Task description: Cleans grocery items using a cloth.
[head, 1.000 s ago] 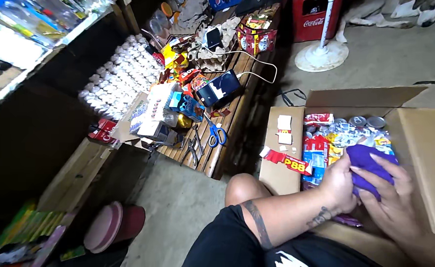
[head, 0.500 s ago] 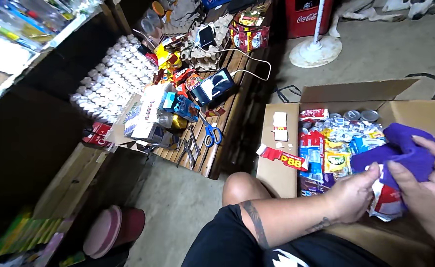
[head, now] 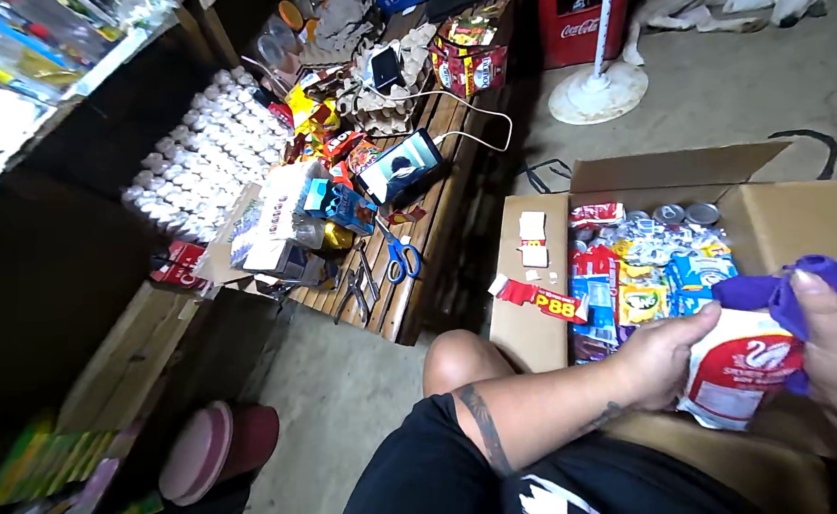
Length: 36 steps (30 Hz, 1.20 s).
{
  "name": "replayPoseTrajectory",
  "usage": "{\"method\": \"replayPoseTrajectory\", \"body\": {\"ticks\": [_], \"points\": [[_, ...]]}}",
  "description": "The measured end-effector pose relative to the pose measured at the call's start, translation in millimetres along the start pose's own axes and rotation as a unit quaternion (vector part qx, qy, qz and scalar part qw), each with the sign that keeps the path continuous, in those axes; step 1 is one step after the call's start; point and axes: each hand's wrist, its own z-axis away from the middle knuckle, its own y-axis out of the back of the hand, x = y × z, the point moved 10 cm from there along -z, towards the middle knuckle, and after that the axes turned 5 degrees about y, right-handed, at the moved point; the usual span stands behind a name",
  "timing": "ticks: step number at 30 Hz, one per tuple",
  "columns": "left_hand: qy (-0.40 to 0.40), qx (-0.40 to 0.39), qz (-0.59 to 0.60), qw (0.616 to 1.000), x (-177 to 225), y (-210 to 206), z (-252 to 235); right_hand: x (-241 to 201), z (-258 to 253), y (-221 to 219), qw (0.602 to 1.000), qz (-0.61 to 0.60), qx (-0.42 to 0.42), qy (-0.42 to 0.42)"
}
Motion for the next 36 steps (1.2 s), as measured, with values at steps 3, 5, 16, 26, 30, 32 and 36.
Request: {"method": "replayPoseTrajectory", "body": {"ticks": [3,5,16,26,30,32,36], "points": [[0.014,0.026,0.056,0.998,-15,20,-12,2,-3,-1,1.0,-0.006,-0.006,-0.021],[0.037,0.063,0.079,0.994,-8,22,-8,8,-9,4,1.0,0.002,0.002,-0.027],[-0.044,0.11,0.152,0.981,-6,45,-18,-44,29,-50,0.935,0.146,-0.172,0.275],[-0.067,0.082,0.201,0.974,7,42,-20,-26,20,-51,0.967,0.173,-0.164,0.087],[-0.154,0.075,0.218,0.961,38,57,-18,-13,25,-50,0.973,0.156,-0.164,0.045],[-0.181,0.066,0.214,0.958,47,62,-17,-25,28,-52,0.972,0.157,-0.165,0.055],[-0.143,0.071,0.183,0.97,29,49,-16,-12,30,-47,0.956,0.192,-0.116,0.189]]}}
